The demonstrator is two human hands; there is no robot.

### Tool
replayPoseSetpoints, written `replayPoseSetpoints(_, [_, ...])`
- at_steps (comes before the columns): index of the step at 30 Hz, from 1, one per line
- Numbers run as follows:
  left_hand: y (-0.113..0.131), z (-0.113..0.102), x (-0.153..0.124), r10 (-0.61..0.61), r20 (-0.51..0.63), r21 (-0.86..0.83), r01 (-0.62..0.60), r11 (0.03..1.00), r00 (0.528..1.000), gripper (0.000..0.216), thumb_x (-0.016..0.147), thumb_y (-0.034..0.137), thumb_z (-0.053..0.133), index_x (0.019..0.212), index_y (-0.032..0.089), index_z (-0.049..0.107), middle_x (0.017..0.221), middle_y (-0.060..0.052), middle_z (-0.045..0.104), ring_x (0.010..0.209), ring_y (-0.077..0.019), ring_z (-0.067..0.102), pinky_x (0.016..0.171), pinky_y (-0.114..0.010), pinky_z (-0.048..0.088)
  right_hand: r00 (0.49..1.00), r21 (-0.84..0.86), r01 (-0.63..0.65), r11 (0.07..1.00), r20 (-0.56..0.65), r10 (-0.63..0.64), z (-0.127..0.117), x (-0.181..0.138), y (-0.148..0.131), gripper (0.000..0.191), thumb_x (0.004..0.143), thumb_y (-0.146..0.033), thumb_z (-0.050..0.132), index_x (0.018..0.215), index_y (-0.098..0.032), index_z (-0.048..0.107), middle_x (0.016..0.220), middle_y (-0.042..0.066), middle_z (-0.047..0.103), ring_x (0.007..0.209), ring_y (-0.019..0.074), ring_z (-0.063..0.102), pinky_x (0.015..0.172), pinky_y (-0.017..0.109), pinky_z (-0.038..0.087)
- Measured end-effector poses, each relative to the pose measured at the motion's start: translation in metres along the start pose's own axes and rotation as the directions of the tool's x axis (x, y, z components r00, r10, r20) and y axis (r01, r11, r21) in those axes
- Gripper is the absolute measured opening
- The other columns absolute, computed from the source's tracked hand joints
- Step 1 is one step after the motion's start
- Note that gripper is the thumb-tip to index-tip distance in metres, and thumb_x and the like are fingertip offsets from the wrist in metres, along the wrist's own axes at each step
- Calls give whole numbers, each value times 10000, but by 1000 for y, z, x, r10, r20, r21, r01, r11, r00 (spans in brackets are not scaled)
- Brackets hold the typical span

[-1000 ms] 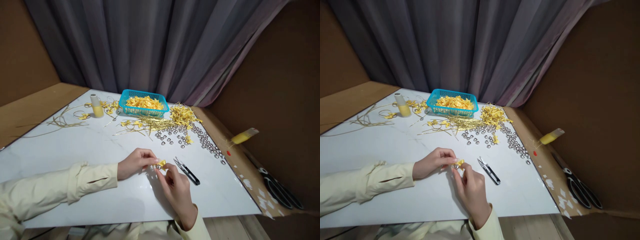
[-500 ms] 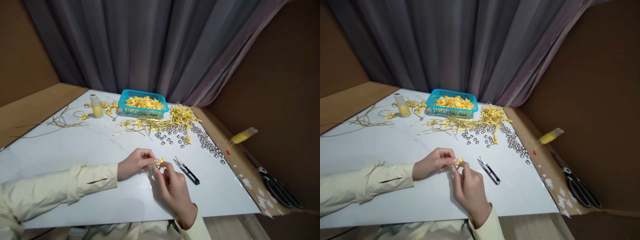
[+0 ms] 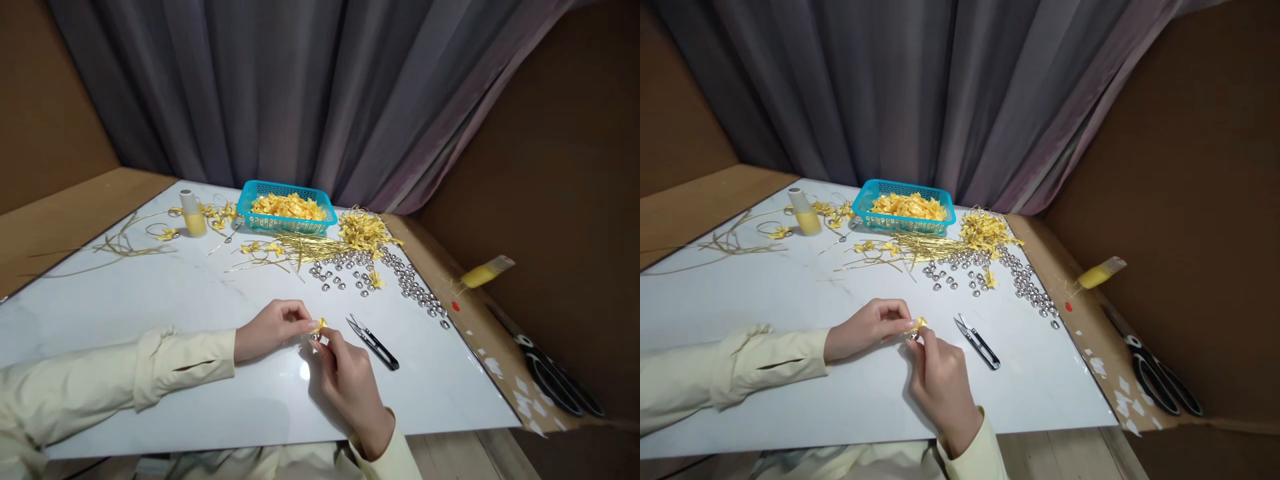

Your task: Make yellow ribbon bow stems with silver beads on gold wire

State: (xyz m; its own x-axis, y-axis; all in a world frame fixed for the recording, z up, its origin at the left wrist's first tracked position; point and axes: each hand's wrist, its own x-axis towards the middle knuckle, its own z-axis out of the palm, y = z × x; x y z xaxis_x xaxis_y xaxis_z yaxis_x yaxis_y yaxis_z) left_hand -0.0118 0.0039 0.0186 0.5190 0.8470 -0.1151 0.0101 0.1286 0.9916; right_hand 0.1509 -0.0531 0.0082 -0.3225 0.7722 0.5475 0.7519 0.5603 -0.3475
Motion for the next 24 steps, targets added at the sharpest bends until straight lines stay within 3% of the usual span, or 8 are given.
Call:
replayPoseSetpoints(16, [1,2,0,-25,-3,-5,25,1000,1000,303,712,399,654,671,116,552,554,33,489,490,-67,341,474,-213,245,1000,-29,29,999,4,-29,3,-3,3,173,909,-134,358,916,-110,529,522,1,556,418,126,492,437,221,313])
replayPoseSetpoints(20, [2,1,1,-20,-9,-9,20,1000,1000,304,720,406,646,680,116,566,492,59,430,461,-65,335,461,-211,243,995,119,-93,988,29,90,2,-3,2,123,909,-178,395,957,-145,502,504,-56,496,388,102,436,427,194,315])
replayPoseSetpoints(24, [2,-1,2,-14,-35,-9,14,1000,999,295,722,401,649,699,114,583,546,43,479,456,-58,345,453,-210,261,957,253,-291,923,85,279,2,-1,0,190,882,-288,464,1017,-163,419,477,-120,350,366,93,340,398,181,286])
